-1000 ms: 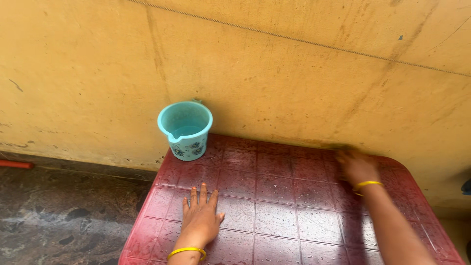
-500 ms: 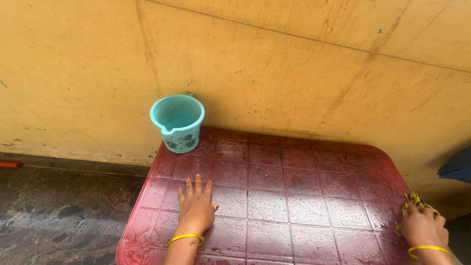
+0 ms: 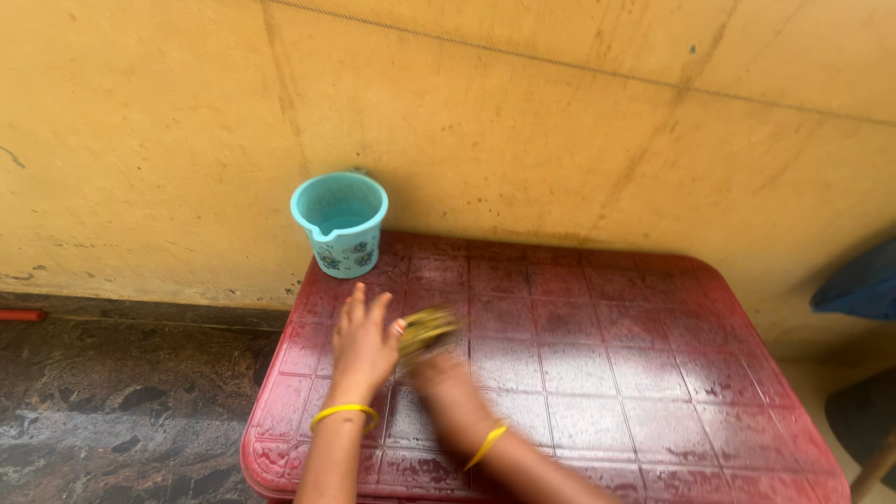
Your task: The person cleans a table by hand with a cloth, repeatedly dipping and wringing the cloth in a bucket of water before wiping the table surface.
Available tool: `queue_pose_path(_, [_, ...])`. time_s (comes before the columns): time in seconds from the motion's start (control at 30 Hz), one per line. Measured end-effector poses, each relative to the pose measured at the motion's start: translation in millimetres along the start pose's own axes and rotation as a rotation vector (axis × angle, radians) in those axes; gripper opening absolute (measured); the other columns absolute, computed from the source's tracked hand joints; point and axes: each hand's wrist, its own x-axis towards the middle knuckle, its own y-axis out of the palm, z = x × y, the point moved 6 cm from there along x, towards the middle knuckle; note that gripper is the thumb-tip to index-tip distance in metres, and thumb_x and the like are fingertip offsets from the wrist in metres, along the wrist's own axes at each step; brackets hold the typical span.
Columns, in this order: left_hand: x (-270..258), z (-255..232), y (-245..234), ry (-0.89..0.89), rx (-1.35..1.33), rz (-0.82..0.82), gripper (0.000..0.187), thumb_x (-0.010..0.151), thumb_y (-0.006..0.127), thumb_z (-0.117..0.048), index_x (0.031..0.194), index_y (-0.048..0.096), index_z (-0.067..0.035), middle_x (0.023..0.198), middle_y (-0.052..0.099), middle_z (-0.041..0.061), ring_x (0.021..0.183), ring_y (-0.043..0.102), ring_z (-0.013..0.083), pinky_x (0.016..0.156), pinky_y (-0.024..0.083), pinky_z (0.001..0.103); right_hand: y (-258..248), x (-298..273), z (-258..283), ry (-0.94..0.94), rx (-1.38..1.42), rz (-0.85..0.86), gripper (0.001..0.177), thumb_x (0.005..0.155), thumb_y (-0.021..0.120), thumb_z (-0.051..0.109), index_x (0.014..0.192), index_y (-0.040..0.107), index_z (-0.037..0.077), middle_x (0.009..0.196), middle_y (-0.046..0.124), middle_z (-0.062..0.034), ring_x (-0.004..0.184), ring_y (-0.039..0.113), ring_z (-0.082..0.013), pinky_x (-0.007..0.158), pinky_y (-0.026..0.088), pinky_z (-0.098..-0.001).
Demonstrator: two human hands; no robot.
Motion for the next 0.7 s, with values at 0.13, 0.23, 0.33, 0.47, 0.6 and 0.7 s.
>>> queue_pose_path(0.13, [-1.0,18.6,-7.2,-0.049,-0.084,-0.063,0.055,0.094,0.064,-0.036,0.145,0.053,-0.018,0.164,0.029,0.014,0.151,0.028,0.0357,0.12,0.029,0.051,-2.3,7.1,103.7,-0.283,0.107,0.276,0.032,0.076,0.064,0.007,0.106,0.073,0.007,0.107,0.07,-0.0153,0.102,0.06,-0.0371,0.079,0.047,-0.0484])
queue_pose_path(0.23, [-3.6,22.3,-2.6,-0.082,-0.019,0.044,0.058,0.093,0.064,-0.037,0.146,0.05,-0.018,0.165,0.025,0.013,0.151,0.024,0.0358,0.119,0.026,0.053,-23.1,0.8,81.0,-0.168,0.167,0.195,0.02,0.08,0.064,0.007,0.099,0.072,0.009,0.103,0.07,-0.0135,0.1,0.061,-0.0341,0.085,0.049,-0.0454])
queue_pose_path(0.33, [-9.0,23.1,2.0,-0.066,0.123,0.14,0.062,0.092,0.066,-0.039,0.149,0.047,-0.021,0.166,0.022,0.013,0.151,0.023,0.0355,0.12,0.025,0.051,-57.6,-33.2,-4.9,0.036,0.005,0.138,0.021,0.084,0.062,0.001,0.092,0.077,0.013,0.103,0.074,-0.0118,0.097,0.063,-0.033,0.089,0.05,-0.0458])
queue_pose_path(0.47, [-16.6,27.5,6.1,-0.061,0.164,0.234,0.06,0.094,0.065,-0.039,0.149,0.048,-0.023,0.167,0.023,0.011,0.152,0.023,0.0336,0.121,0.026,0.051,-154.2,-135.3,-153.1,0.371,-0.328,-0.026,0.035,0.08,0.063,-0.003,0.108,0.079,0.011,0.122,0.072,-0.0156,0.116,0.066,-0.0347,0.104,0.05,-0.0448])
queue_pose_path(0.6, [-24.1,31.5,13.0,-0.083,0.212,0.348,0.055,0.095,0.064,-0.041,0.147,0.053,-0.025,0.168,0.025,0.008,0.154,0.026,0.03,0.122,0.028,0.05,-261.4,-266.0,-256.0,0.757,-0.688,0.164,0.047,0.088,0.051,0.008,0.125,0.072,0.03,0.141,0.063,0.0025,0.126,0.061,-0.0276,0.109,0.05,-0.0413])
queue_pose_path(0.7, [-28.3,33.1,19.3,-0.082,0.28,0.387,0.053,0.097,0.063,-0.041,0.146,0.053,-0.026,0.168,0.025,0.007,0.155,0.023,0.0303,0.122,0.028,0.049,-307.1,-338.8,-268.3,1.094,-0.605,0.174,0.044,0.099,0.049,0.017,0.135,0.067,0.034,0.148,0.059,0.0075,0.129,0.058,-0.029,0.112,0.048,-0.0419])
